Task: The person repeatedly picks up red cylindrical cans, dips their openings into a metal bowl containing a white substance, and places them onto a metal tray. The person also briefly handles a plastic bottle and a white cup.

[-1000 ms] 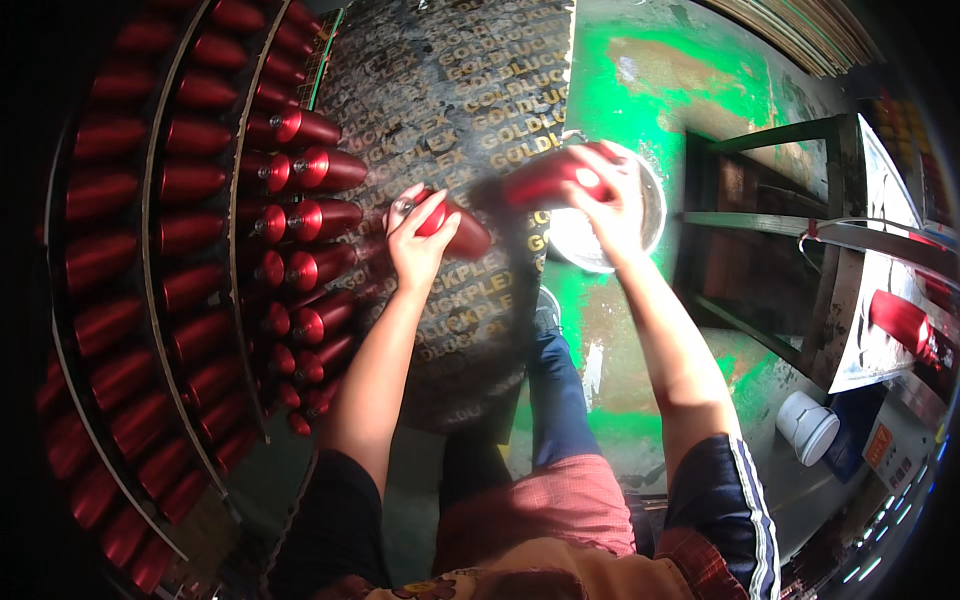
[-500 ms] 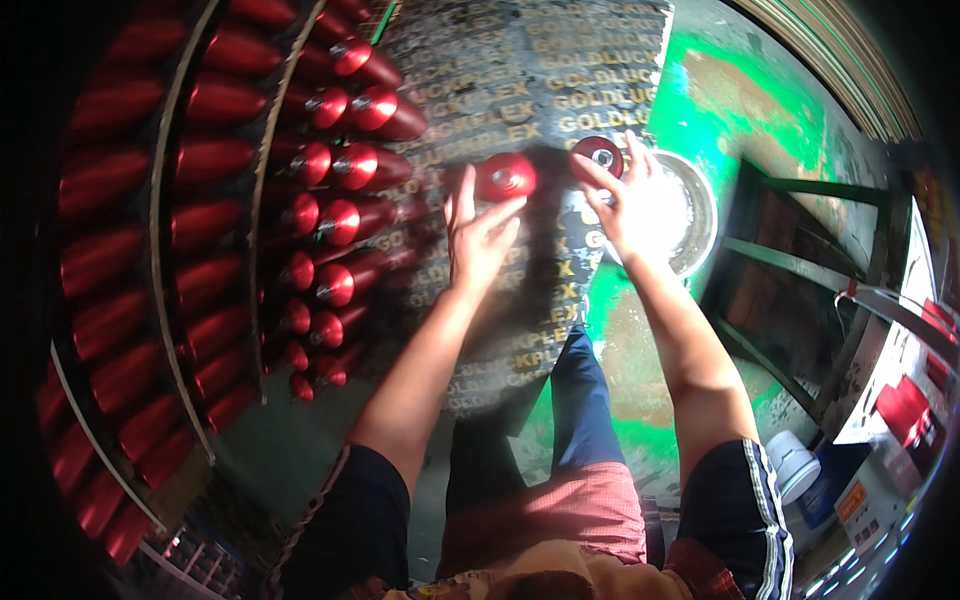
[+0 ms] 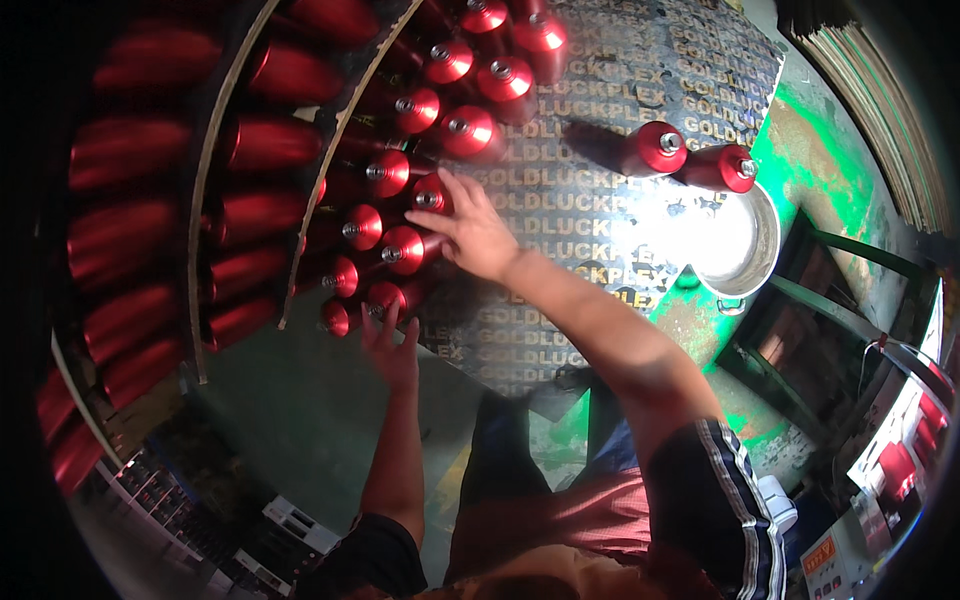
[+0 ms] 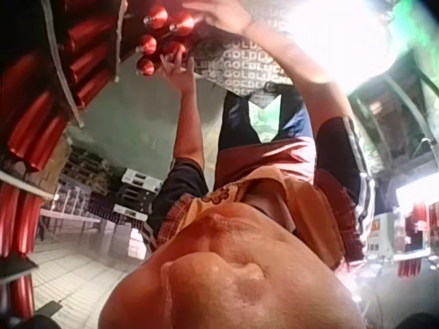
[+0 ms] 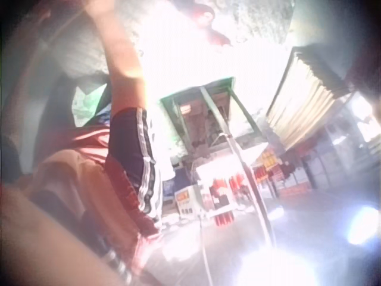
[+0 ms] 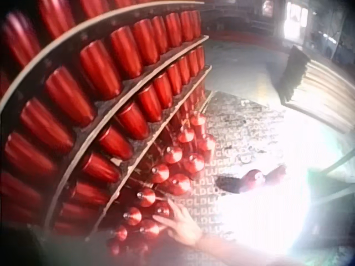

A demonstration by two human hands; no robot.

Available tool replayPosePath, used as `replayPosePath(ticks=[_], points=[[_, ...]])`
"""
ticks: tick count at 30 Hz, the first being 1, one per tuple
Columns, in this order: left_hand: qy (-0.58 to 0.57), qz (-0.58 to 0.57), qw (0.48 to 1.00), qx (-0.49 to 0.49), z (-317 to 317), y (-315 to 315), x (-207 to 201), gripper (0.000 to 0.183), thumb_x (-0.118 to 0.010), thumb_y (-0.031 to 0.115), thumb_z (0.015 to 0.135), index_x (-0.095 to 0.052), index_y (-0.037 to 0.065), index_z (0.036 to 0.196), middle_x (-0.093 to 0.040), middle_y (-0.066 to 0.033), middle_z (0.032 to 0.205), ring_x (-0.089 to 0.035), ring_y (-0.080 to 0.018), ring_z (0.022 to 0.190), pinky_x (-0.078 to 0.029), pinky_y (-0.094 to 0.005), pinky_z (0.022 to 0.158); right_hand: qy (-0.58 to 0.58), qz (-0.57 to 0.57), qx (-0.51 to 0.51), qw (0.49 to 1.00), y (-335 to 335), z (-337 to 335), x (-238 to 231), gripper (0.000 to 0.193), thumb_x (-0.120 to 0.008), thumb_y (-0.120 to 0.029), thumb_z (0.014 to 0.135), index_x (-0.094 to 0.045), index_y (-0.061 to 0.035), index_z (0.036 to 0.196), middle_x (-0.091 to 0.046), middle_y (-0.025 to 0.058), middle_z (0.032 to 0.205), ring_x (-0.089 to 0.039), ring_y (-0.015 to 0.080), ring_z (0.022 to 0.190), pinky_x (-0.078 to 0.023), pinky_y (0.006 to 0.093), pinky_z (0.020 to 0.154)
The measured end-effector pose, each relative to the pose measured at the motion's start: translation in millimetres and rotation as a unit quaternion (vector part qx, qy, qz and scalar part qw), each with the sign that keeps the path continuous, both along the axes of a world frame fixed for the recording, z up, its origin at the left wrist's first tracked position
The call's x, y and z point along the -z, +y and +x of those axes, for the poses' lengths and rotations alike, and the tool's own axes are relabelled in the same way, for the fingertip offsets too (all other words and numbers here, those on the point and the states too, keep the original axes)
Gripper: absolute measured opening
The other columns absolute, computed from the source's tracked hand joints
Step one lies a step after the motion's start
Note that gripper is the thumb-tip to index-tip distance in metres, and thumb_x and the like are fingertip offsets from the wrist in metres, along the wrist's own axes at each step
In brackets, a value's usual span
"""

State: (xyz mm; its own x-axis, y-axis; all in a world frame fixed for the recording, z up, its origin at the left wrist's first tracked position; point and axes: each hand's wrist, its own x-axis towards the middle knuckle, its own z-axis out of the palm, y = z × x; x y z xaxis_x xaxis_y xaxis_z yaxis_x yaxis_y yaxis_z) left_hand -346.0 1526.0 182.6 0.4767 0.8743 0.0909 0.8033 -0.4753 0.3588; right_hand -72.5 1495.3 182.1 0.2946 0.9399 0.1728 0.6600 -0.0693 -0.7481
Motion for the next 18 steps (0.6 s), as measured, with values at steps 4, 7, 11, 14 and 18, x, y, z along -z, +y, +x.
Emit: replayPosePath(ticks=[4,7,11,14,18], points=[[-0.082,-0.022,0.996,0.006,3,13,31,0.049,-0.081,0.023,0.075,-0.069,0.028,0.121,-0.031,-0.0214,0.154,-0.041,-0.0388,0.134,-0.036,-0.0462,0.108,-0.109,-0.043,-0.014,0.993,36,-4,28,0.060,-0.074,-0.011,0.070,-0.066,-0.0332,0.125,-0.025,0.0220,0.153,-0.030,0.0451,0.137,-0.034,0.0482,0.114],[-0.166,-0.024,0.985,-0.027,9,16,44,0.046,-0.086,0.019,0.071,-0.072,0.022,0.115,-0.030,-0.0203,0.153,-0.043,-0.0371,0.131,-0.043,-0.0430,0.103,-0.123,-0.014,-0.004,0.992,38,-6,38,0.055,-0.074,-0.011,0.071,-0.067,-0.0337,0.121,-0.032,0.0213,0.147,-0.036,0.0449,0.130,-0.037,0.0467,0.111],[-0.185,0.015,0.983,-0.010,19,22,50,0.037,-0.087,0.019,0.070,-0.075,0.019,0.105,-0.039,-0.0166,0.145,-0.045,-0.0338,0.129,-0.042,-0.0417,0.104,-0.124,0.017,0.023,0.992,25,-1,42,0.048,-0.075,-0.017,0.071,-0.069,-0.0339,0.116,-0.039,0.0215,0.140,-0.043,0.0435,0.120,-0.040,0.0472,0.106],[-0.158,0.079,0.983,0.045,29,31,46,0.028,-0.081,0.016,0.077,-0.075,0.015,0.104,-0.048,-0.0172,0.136,-0.048,-0.0332,0.124,-0.044,-0.0436,0.099,-0.071,0.032,0.055,0.995,-11,14,39,0.047,-0.077,-0.024,0.069,-0.070,-0.0322,0.115,-0.040,0.0224,0.138,-0.042,0.0439,0.122,-0.037,0.0501,0.106],[-0.102,0.082,0.982,0.135,30,32,26,0.031,-0.072,0.017,0.086,-0.071,0.007,0.115,-0.062,-0.0179,0.122,-0.055,-0.0374,0.112,-0.046,-0.0475,0.096,0.059,0.036,0.055,0.996,-131,39,14,0.052,-0.077,-0.021,0.071,-0.068,-0.0301,0.122,-0.040,0.0203,0.139,-0.038,0.0427,0.129,-0.035,0.0502,0.108]])
